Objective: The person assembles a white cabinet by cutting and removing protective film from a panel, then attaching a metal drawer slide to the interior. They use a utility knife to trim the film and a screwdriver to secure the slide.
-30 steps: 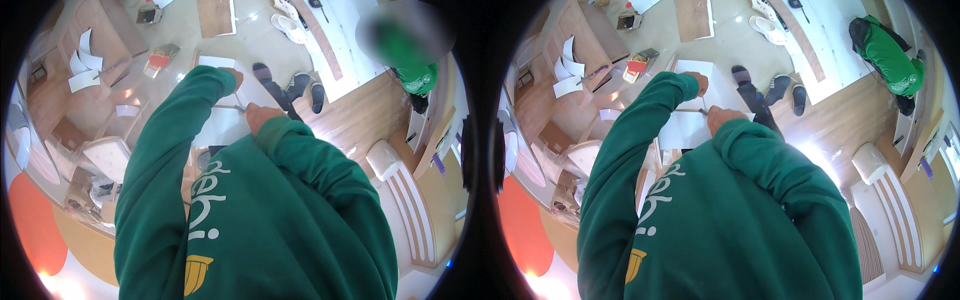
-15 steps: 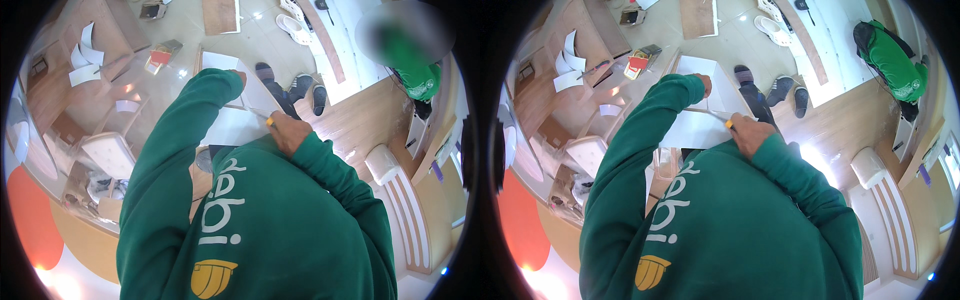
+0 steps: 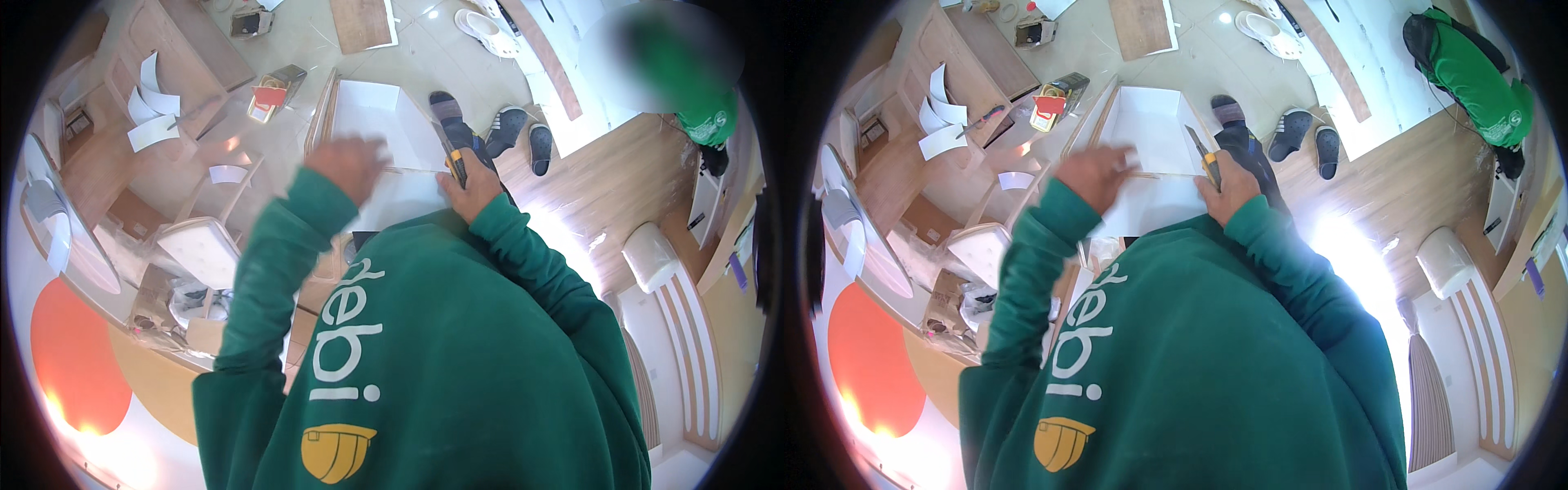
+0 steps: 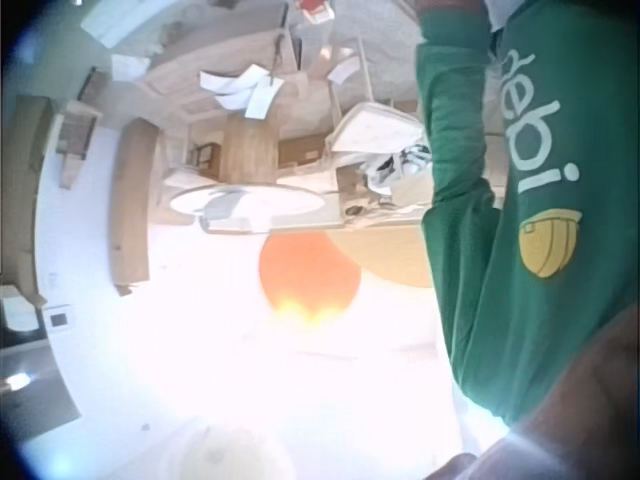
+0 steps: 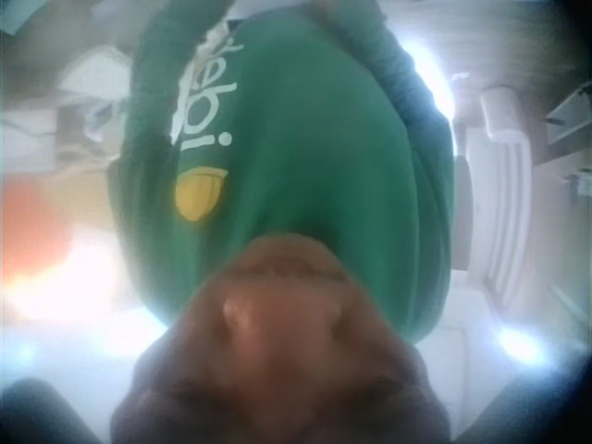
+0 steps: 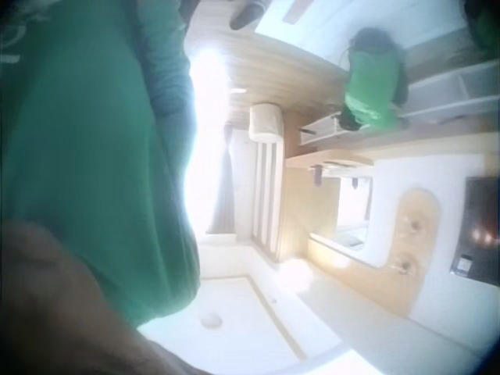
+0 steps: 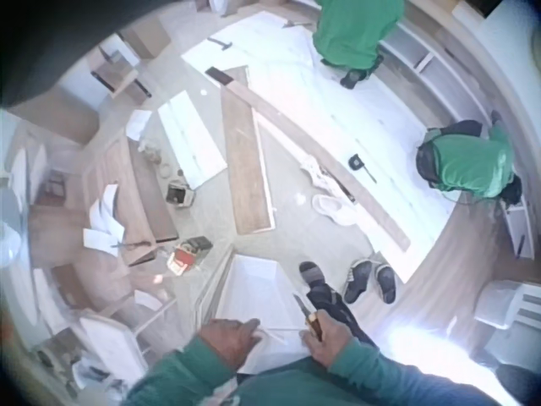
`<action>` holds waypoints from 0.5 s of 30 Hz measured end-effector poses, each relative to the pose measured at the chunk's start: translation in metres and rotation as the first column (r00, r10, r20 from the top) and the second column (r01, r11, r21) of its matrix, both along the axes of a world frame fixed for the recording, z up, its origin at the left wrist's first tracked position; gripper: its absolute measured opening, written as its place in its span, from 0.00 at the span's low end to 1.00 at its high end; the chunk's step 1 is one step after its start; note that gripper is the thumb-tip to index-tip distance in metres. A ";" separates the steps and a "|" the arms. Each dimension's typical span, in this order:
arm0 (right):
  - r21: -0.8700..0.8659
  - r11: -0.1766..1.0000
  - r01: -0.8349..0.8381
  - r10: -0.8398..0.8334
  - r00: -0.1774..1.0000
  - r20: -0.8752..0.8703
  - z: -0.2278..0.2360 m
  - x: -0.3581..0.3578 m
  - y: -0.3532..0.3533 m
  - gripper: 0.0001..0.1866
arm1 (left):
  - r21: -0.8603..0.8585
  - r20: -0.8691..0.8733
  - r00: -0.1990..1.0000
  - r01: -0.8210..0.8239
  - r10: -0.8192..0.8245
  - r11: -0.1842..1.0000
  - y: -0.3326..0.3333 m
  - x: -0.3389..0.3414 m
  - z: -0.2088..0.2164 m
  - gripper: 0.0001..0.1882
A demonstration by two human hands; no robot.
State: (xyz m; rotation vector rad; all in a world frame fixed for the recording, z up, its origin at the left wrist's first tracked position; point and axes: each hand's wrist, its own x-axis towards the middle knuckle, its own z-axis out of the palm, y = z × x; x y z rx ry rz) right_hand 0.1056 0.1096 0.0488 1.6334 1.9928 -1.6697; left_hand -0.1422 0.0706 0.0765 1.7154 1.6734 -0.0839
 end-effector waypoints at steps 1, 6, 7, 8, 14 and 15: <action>-0.008 1.000 0.012 -0.012 1.000 0.004 0.001 0.002 -0.002 0.18 | -0.178 0.025 1.000 0.014 -0.010 0.984 -0.014 0.017 0.008 0.21; -0.024 0.999 0.036 -0.035 0.999 0.028 0.003 0.007 -0.001 0.18 | -0.006 0.129 0.940 -0.317 0.315 0.949 -0.029 0.030 0.003 0.39; -0.049 0.997 0.057 -0.056 0.998 0.029 0.005 0.009 -0.003 0.18 | -0.003 0.171 0.903 -0.400 0.394 0.917 -0.026 0.030 0.003 0.41; -0.075 0.994 0.073 -0.072 0.997 0.023 0.009 0.009 -0.004 0.18 | 0.073 0.020 0.987 -0.159 0.158 0.984 -0.027 0.036 0.007 0.37; -0.215 0.975 0.062 -0.057 0.998 0.029 0.027 0.005 0.003 0.16 | -0.202 0.248 0.867 -0.390 0.432 0.898 -0.042 0.037 -0.006 0.31; -0.242 0.967 0.078 -0.070 0.997 0.040 0.032 0.004 0.001 0.16 | -0.320 0.272 0.770 -0.493 0.577 0.809 -0.037 0.034 0.003 0.30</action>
